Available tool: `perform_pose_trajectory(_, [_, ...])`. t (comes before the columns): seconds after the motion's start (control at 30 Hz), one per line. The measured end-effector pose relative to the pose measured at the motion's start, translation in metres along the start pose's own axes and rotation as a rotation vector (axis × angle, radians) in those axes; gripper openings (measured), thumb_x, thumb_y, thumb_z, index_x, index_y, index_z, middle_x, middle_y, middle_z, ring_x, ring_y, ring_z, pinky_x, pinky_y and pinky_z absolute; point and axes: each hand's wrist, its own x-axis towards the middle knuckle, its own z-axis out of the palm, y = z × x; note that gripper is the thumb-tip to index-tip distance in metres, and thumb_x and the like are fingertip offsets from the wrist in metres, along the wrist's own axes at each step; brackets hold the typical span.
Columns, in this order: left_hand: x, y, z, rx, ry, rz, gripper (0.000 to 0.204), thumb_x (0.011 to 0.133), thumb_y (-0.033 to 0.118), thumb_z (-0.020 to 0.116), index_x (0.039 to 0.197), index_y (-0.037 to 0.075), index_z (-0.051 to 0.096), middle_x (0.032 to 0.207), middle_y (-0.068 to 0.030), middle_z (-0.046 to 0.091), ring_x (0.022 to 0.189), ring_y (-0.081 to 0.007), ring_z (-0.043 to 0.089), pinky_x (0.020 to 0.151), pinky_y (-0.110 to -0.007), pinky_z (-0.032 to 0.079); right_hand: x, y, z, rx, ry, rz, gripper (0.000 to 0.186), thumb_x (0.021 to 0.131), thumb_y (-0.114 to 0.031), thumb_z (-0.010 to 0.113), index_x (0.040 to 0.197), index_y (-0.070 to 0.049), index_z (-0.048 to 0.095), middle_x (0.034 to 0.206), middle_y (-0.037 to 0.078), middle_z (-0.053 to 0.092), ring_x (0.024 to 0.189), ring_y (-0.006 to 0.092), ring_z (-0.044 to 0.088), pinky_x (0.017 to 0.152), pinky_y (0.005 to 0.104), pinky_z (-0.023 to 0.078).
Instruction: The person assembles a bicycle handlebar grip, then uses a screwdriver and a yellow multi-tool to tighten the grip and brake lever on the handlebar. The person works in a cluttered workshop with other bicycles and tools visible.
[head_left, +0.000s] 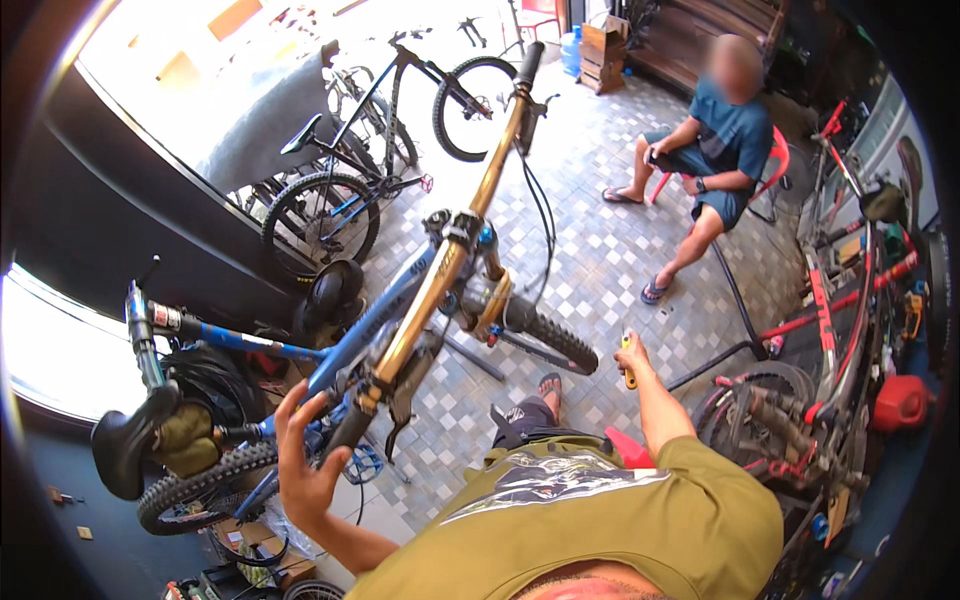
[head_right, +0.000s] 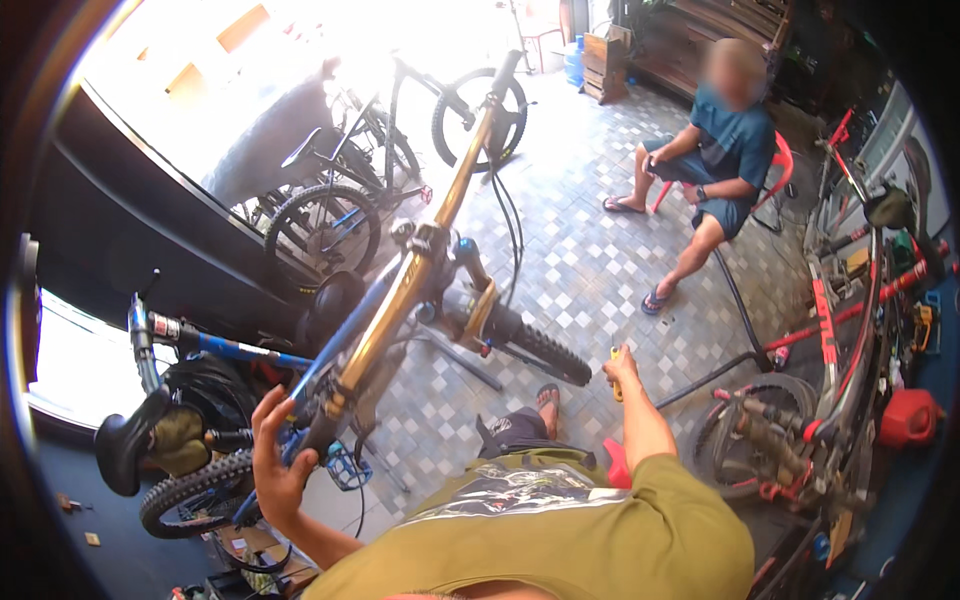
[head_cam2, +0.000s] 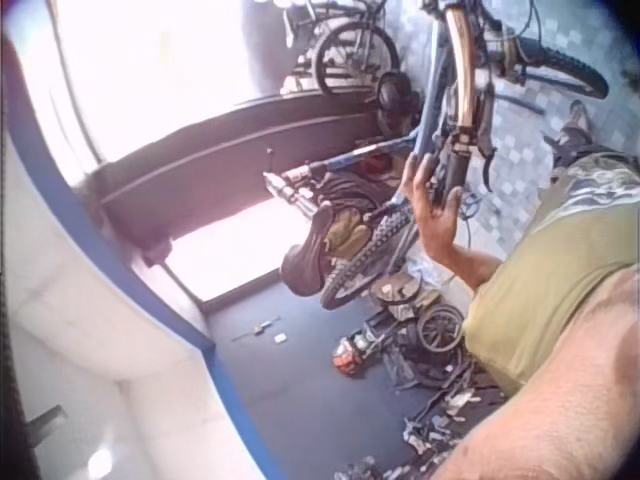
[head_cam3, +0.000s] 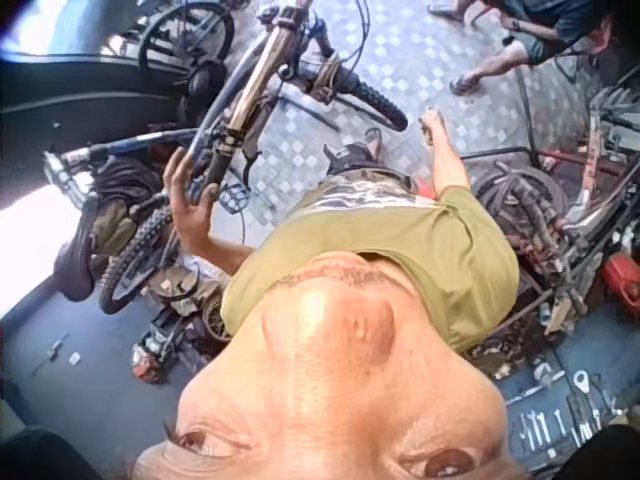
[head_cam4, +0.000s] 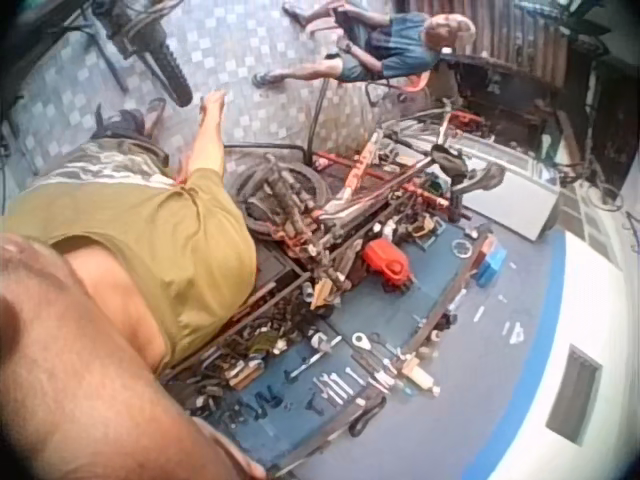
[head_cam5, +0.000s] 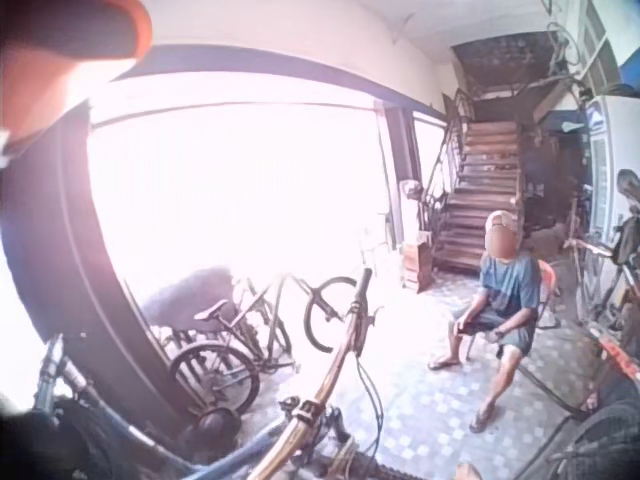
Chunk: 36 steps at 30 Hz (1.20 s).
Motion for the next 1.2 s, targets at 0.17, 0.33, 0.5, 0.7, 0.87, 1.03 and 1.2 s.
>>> perform_pose_trajectory(0.17, [-0.008,-0.006,0.009,-0.201,0.105,-0.309,0.076,0.093,0.060,0.068,0.137,-0.001,0.058,0.138,-0.0152,0.060,0.127,-0.0274,0.057,0.107,-0.041,0.043,0.055,-0.075,0.007,-0.303,-0.206,-0.059,0.037,0.080,-0.009,0.062,0.113,0.008,0.062,0.077,0.020,0.073,0.062,0.0284,0.073,0.054,0.0416,0.058])
perform_pose_trajectory(0.33, [-0.005,0.010,0.019,-0.189,0.219,-0.555,0.072,0.098,0.054,0.064,0.141,-0.003,0.054,0.133,-0.0168,0.063,0.124,-0.0276,0.060,0.109,-0.040,0.042,0.105,-0.148,0.005,-0.383,-0.422,-0.050,0.018,0.083,-0.013,0.066,0.082,0.005,0.071,0.073,0.013,0.072,0.061,0.0230,0.071,0.055,0.0373,0.057])
perform_pose_trajectory(0.5, [0.003,0.048,0.042,0.108,0.371,-0.635,0.039,0.108,0.023,0.054,0.137,-0.001,0.060,0.127,-0.0178,0.067,0.112,-0.0252,0.063,0.103,-0.038,0.046,0.186,-0.210,0.002,-0.569,-0.566,-0.150,0.020,0.086,-0.017,0.070,0.085,0.003,0.073,0.073,0.010,0.072,0.062,0.0204,0.070,0.057,0.0365,0.056])
perform_pose_trajectory(0.7, [0.015,0.099,0.106,0.596,0.743,-0.876,0.036,0.107,0.024,0.055,0.111,-0.008,0.072,0.104,-0.0204,0.075,0.093,-0.0298,0.070,0.089,-0.039,0.054,0.313,-0.253,-0.029,-0.694,-0.668,-0.294,0.024,0.083,-0.020,0.074,0.100,-0.002,0.075,0.078,0.011,0.074,0.065,0.0194,0.071,0.060,0.0370,0.057])
perform_pose_trajectory(0.87, [-0.026,0.131,0.192,1.055,1.255,-0.967,0.033,0.099,0.024,0.069,0.104,-0.009,0.073,0.103,-0.0241,0.074,0.091,-0.0316,0.070,0.086,-0.040,0.056,0.455,-0.270,-0.109,-0.684,-0.800,-0.253,0.030,0.087,-0.026,0.076,0.108,-0.005,0.073,0.075,0.013,0.071,0.059,0.0239,0.066,0.056,0.0417,0.054])
perform_pose_trajectory(1.03, [0.097,0.153,0.298,1.274,1.326,-0.835,0.043,0.097,0.034,0.064,0.113,-0.006,0.066,0.111,-0.0242,0.069,0.097,-0.0342,0.068,0.089,-0.043,0.054,0.515,-0.292,-0.196,-0.989,-0.788,-0.030,0.027,0.088,-0.028,0.075,0.096,-0.002,0.074,0.077,0.011,0.072,0.062,0.0222,0.068,0.057,0.0387,0.056])
perform_pose_trajectory(1.2, [0.213,0.136,0.449,0.790,0.995,-0.961,0.055,0.095,0.045,0.060,0.122,-0.003,0.059,0.119,-0.0243,0.064,0.102,-0.0367,0.066,0.092,-0.046,0.053,0.554,-0.316,-0.229,-1.039,-0.797,-0.022,0.025,0.087,-0.027,0.075,0.095,-0.004,0.075,0.078,0.009,0.072,0.065,0.0207,0.069,0.057,0.0365,0.055])
